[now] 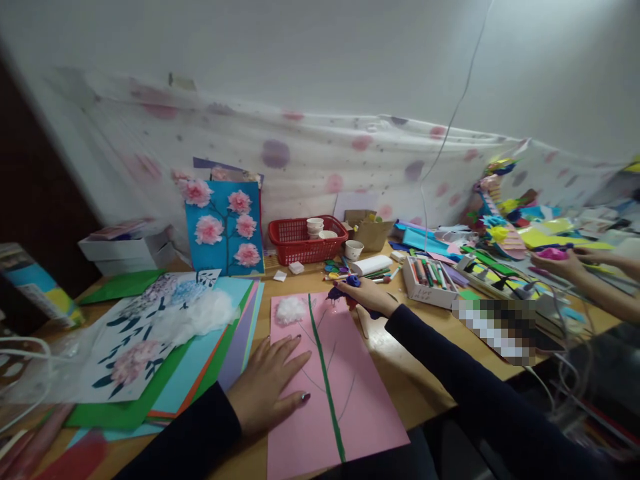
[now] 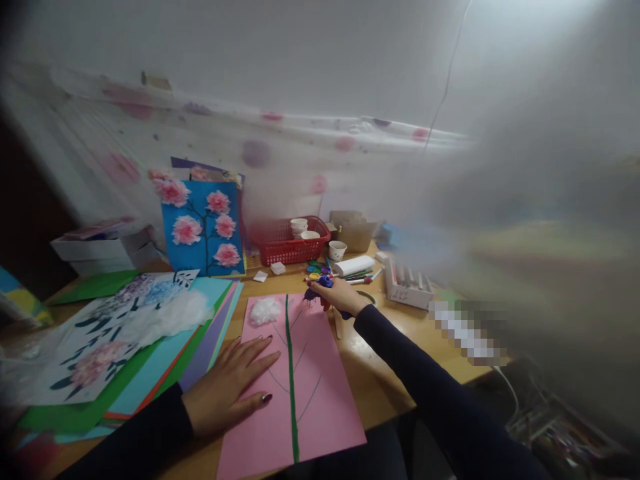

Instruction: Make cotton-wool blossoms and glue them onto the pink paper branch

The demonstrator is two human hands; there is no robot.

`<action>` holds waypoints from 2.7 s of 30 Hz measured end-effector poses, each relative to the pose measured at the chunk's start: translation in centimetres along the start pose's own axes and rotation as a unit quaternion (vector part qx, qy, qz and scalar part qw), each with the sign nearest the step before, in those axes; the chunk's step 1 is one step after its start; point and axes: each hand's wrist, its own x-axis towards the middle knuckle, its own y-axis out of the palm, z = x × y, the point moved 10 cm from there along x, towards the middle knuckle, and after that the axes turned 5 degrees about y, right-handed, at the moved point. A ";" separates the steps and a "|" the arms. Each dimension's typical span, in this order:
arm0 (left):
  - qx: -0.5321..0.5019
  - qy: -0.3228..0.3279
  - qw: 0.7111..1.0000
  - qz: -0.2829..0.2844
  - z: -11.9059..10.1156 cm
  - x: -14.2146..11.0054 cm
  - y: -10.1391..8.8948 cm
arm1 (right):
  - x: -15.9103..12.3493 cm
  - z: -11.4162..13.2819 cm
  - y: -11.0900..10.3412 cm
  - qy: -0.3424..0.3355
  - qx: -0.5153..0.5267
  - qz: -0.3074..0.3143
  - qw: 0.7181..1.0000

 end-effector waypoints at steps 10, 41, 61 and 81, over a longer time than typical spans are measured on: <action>0.000 -0.010 1.000 0.020 -0.3 -0.1 -0.4 | -0.1 0.0 -0.6 0.010 -0.016 -0.021 1.000; -0.004 -0.017 0.999 0.029 -0.4 -0.1 -0.5 | -2.2 0.2 -1.4 0.053 -0.078 -0.006 0.996; 0.001 0.002 1.000 0.004 -0.2 -0.1 -0.2 | -3.3 -0.5 -2.0 0.052 -0.096 -0.008 0.994; 0.003 -0.004 1.000 0.010 -0.2 -0.1 -0.2 | -3.4 -0.1 -1.1 0.040 -0.118 0.001 0.992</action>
